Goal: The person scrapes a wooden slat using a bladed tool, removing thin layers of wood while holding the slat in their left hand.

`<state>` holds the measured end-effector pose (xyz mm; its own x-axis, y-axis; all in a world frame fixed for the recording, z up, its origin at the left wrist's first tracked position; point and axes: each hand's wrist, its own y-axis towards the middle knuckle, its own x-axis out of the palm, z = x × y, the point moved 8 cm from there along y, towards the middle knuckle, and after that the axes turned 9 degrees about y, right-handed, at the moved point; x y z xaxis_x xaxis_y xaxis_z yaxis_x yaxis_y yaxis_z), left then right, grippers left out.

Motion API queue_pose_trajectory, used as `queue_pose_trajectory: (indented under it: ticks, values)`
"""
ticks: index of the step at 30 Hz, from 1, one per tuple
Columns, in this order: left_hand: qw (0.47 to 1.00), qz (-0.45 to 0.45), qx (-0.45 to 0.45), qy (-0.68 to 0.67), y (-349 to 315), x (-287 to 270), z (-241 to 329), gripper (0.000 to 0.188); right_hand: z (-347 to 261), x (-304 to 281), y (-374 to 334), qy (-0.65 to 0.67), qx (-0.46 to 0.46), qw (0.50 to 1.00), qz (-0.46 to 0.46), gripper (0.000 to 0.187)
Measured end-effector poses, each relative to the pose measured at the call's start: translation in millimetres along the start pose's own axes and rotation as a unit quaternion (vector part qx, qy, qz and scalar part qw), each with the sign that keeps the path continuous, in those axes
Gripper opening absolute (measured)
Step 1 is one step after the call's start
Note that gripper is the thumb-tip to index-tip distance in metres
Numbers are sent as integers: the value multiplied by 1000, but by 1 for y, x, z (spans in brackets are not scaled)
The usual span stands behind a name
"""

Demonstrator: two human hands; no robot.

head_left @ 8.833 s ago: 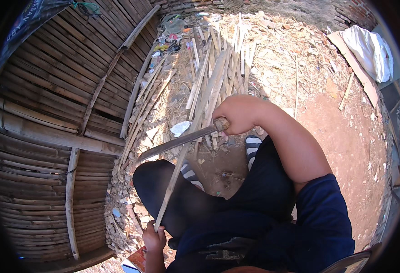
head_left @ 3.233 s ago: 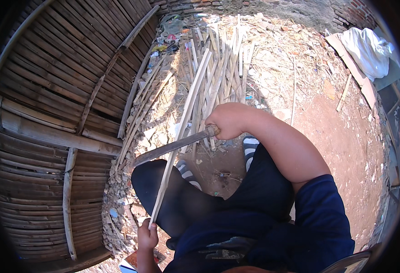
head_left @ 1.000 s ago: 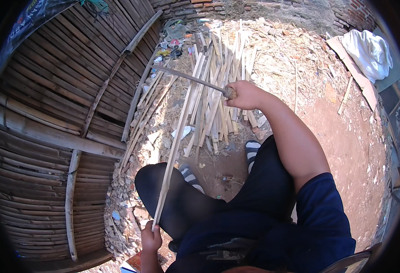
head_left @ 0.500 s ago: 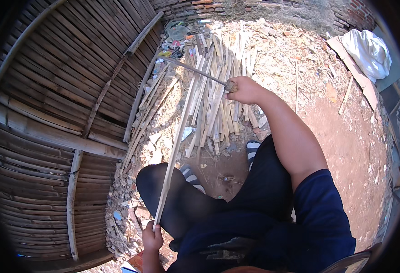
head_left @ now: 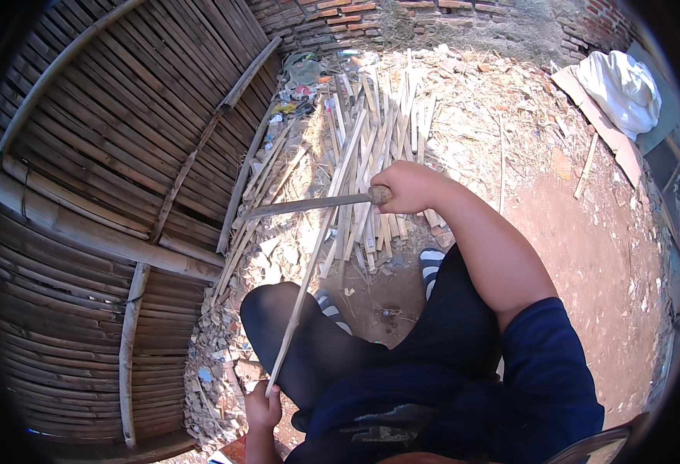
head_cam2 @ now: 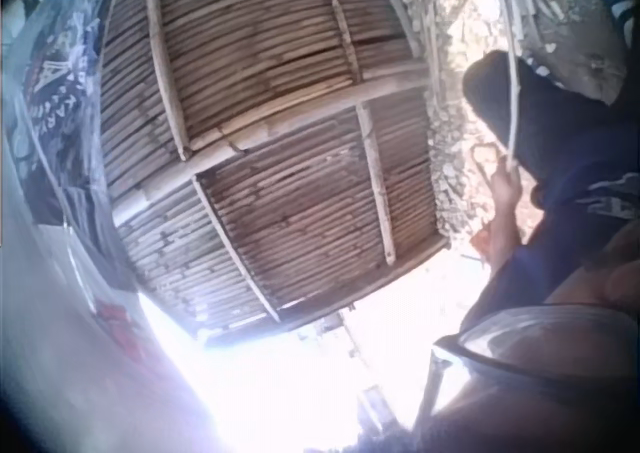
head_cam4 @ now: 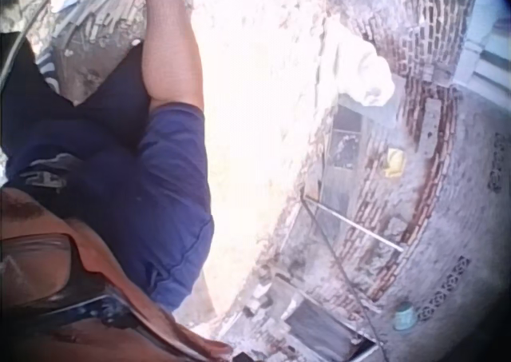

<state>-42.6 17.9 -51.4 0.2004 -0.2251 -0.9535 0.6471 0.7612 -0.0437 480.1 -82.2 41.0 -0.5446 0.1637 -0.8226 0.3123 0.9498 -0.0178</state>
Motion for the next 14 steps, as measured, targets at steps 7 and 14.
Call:
queue_pose_trajectory:
  ticks: [7, 14]
  values:
    - [999, 42, 20, -22, 27, -52, 17, 44, -24, -47, -17, -14, -18, 989, 147, 38]
    - [990, 63, 74, -101, 167, -119, 68, 53, -64, -86, -20, 24, 7, 970, 242, 45]
